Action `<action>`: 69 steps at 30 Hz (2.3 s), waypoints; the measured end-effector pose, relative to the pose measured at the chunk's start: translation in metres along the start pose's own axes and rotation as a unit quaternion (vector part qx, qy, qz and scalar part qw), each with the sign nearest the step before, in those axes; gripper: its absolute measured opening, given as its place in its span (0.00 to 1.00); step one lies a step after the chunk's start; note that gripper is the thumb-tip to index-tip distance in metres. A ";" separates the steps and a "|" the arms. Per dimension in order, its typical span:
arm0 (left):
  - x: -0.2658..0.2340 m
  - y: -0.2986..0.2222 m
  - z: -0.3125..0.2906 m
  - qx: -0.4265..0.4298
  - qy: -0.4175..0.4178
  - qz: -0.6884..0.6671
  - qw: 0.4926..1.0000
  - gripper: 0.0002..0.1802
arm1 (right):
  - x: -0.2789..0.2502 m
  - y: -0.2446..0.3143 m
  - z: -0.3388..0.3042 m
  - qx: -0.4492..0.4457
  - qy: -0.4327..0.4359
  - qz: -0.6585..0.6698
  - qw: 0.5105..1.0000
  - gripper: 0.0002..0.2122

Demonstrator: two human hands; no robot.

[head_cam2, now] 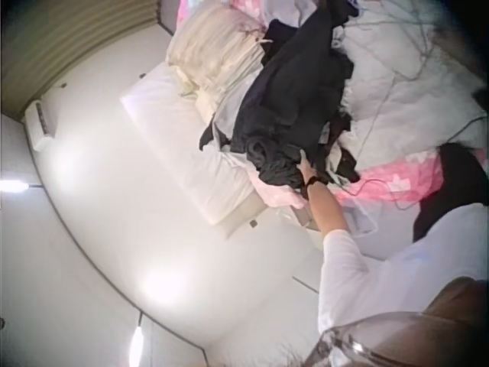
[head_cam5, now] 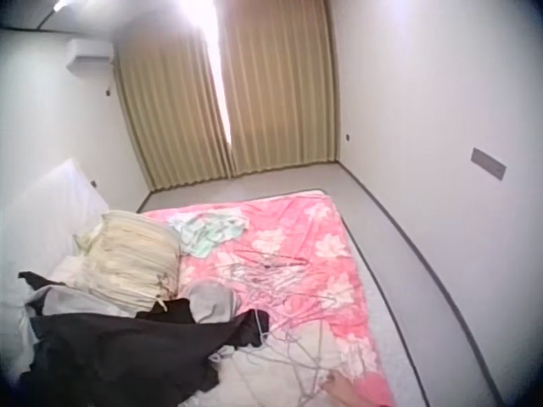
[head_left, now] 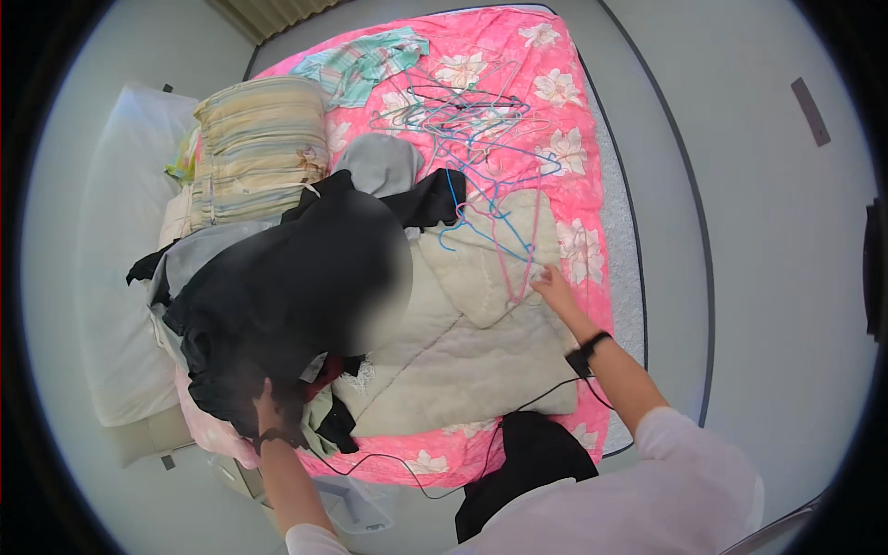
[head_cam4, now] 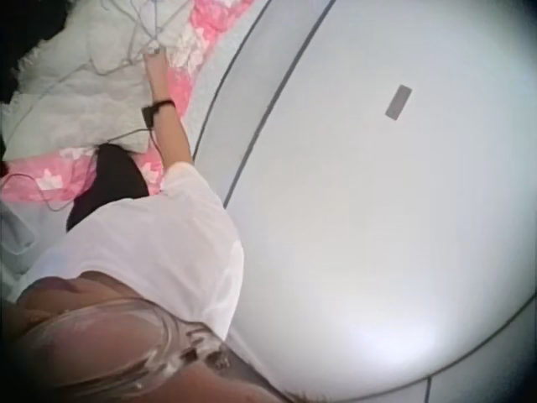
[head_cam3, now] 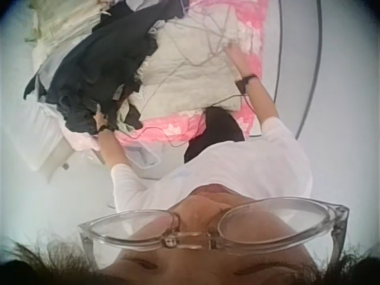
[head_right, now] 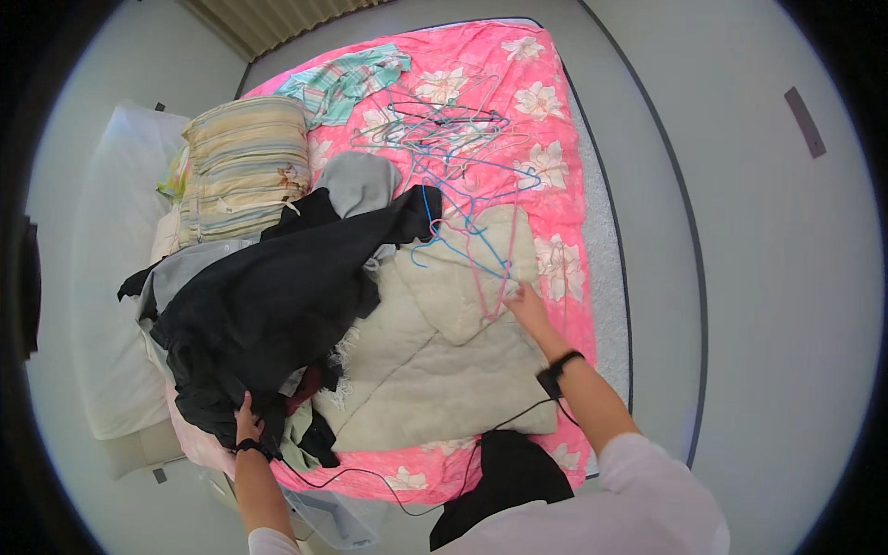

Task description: The person picks up several garments from a pile on a bed, places each one onto a clothes hanger, and hangs the hangers on a rod inside a wardrobe.

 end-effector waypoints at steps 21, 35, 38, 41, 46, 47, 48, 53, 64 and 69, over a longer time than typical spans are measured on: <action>0.030 0.047 -0.325 0.424 0.236 0.169 0.858 0.24 | -0.086 0.276 -0.116 -0.320 0.090 0.003 0.943 0.04; 0.001 0.154 -0.302 0.357 0.259 0.117 0.890 0.25 | -0.025 0.255 -0.136 0.111 0.227 0.439 0.862 0.07; -0.011 0.150 -0.300 0.402 0.190 0.263 0.856 0.24 | -0.027 0.256 -0.162 0.071 0.202 0.392 0.895 0.07; -0.022 0.087 -0.342 0.513 0.089 0.194 0.831 0.25 | -0.029 0.261 -0.187 0.050 0.204 0.384 0.899 0.06; 0.042 -0.017 -0.439 0.574 0.247 -0.098 0.774 0.38 | -0.029 0.277 -0.241 0.025 0.229 0.339 0.912 0.06; 0.066 -0.023 -0.447 0.513 0.324 -0.082 0.791 0.40 | -0.033 0.271 -0.244 0.032 0.220 0.326 0.919 0.06; 0.085 -0.022 -0.447 0.520 0.307 -0.047 0.796 0.31 | -0.033 0.272 -0.251 0.031 0.223 0.323 0.919 0.06; 0.135 0.009 -0.449 0.453 0.416 -0.045 0.788 0.13 | -0.064 0.258 -0.239 0.032 0.164 0.302 0.938 0.06; 0.156 0.031 -0.460 0.439 0.392 -0.085 0.804 0.18 | -0.058 0.208 -0.239 0.029 0.173 0.265 0.948 0.06; 0.151 0.018 -0.457 0.450 0.375 -0.030 0.810 0.12 | -0.064 0.203 -0.226 0.058 0.118 0.283 0.950 0.06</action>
Point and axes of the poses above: each hand's wrist, its own z-axis towards the middle knuckle, its own x-axis out of the palm, y = z × x, the point moved 8 cm from there along z, towards the middle knuckle, and after that the axes turned 14 degrees about -y, right-handed, at the moved point
